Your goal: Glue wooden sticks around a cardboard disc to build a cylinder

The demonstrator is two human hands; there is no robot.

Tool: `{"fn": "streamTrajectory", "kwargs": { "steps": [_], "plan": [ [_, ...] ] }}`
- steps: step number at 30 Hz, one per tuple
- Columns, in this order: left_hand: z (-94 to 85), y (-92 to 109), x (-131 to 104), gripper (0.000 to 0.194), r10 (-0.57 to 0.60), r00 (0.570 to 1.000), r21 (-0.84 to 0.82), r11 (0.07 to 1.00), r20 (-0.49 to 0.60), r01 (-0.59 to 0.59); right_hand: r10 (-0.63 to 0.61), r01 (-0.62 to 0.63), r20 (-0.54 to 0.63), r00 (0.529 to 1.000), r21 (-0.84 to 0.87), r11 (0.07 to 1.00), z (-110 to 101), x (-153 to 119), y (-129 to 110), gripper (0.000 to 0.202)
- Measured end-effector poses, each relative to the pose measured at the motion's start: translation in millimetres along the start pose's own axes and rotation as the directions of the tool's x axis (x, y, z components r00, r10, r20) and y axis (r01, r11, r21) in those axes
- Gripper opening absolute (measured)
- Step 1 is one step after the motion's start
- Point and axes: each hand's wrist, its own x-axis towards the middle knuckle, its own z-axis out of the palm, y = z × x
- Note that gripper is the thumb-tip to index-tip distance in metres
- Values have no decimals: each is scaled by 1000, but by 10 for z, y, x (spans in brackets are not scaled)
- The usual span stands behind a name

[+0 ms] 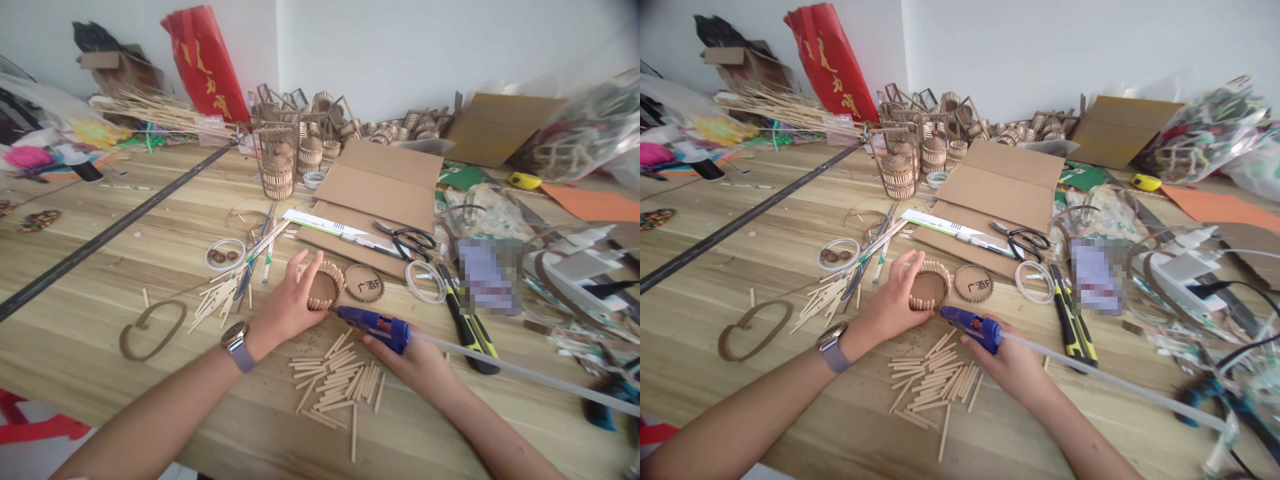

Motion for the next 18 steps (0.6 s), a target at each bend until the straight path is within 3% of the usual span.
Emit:
{"fn": "streamTrajectory", "kwargs": {
  "steps": [18],
  "plan": [
    [-11, 12, 0, 117, 7, 1000, 12, 1000, 0, -7, -18, 18, 11, 1000, 1, 1000, 12, -14, 19, 30]
  ]
}}
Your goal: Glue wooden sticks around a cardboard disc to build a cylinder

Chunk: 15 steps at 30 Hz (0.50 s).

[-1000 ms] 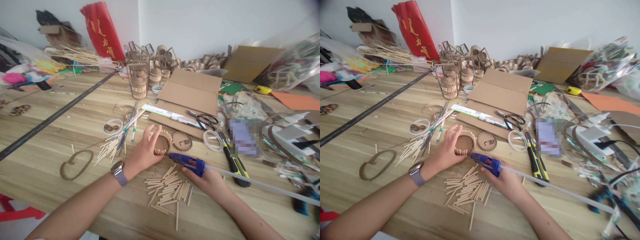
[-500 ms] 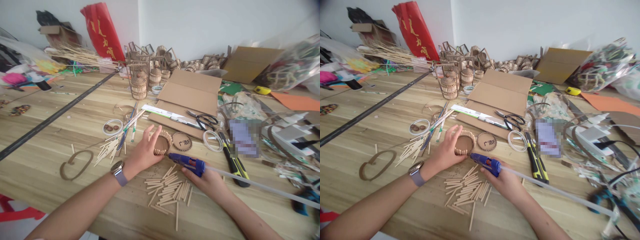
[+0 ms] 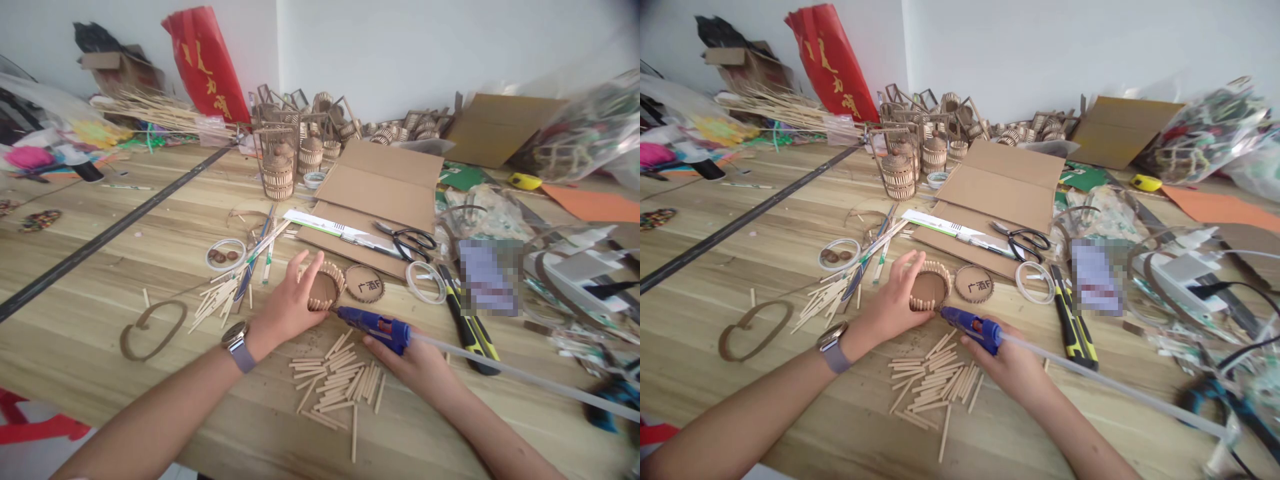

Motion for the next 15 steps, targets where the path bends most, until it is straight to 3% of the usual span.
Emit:
{"fn": "streamTrajectory", "kwargs": {
  "steps": [15],
  "plan": [
    [-25, 17, 5, 117, 2, 1000, -11, 1000, 13, -2, 35, -35, -7, 999, -2, 999, 4, -6, -6, 28]
  ]
}}
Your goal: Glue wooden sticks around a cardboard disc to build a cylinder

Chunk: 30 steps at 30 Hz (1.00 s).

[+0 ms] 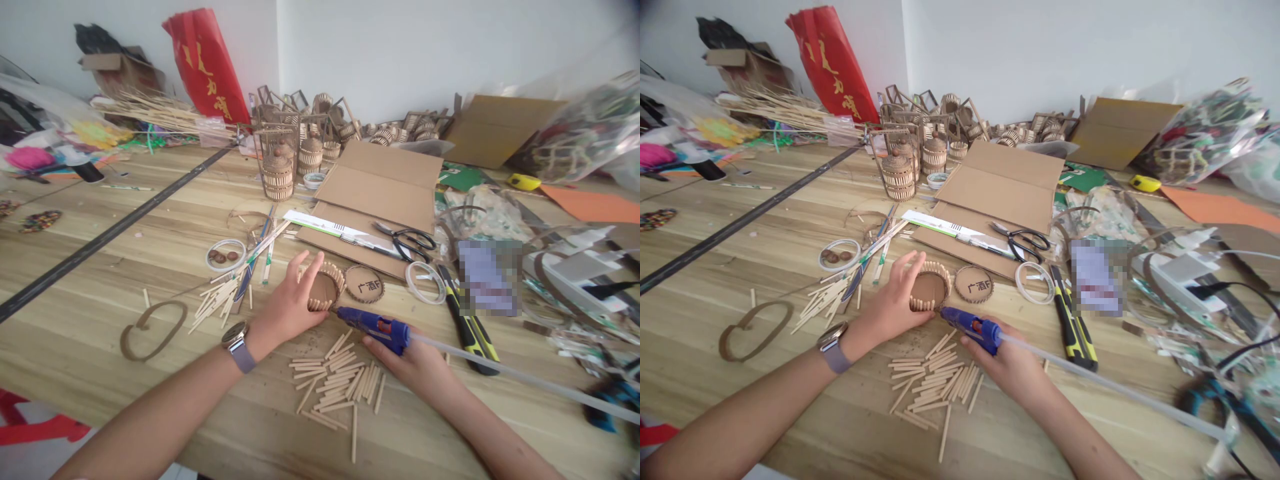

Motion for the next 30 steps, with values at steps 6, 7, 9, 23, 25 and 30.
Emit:
{"fn": "streamTrajectory", "kwargs": {
  "steps": [6, 7, 9, 23, 25, 30],
  "plan": [
    [-2, -3, -2, 116, 4, 1000, 1, 1000, -8, -4, 30, -29, -25, 999, 52, 998, -9, 7, -16, 26],
    [0, -6, -3, 116, 1, 1000, 1, 1000, -5, -1, 45, -42, -36, 998, 71, 997, -25, 9, -3, 26],
    [3, -12, -5, 116, -8, 1000, 2, 1000, 3, 8, 102, -92, -76, 992, 123, 988, -77, 17, 36, 28],
    [-14, -7, -5, 119, -21, 999, 8, 1000, 31, 21, 476, -440, 77, 876, 533, 723, -557, 168, 313, 41],
    [-12, -10, -6, 119, -20, 999, 4, 1000, 32, 19, 447, -429, -44, 893, 212, 878, -604, 137, 367, 39],
    [-6, -16, -3, 118, -16, 999, 0, 1000, 34, 16, -83, -73, -290, 954, -489, 869, -530, 63, 226, 31]
  ]
}}
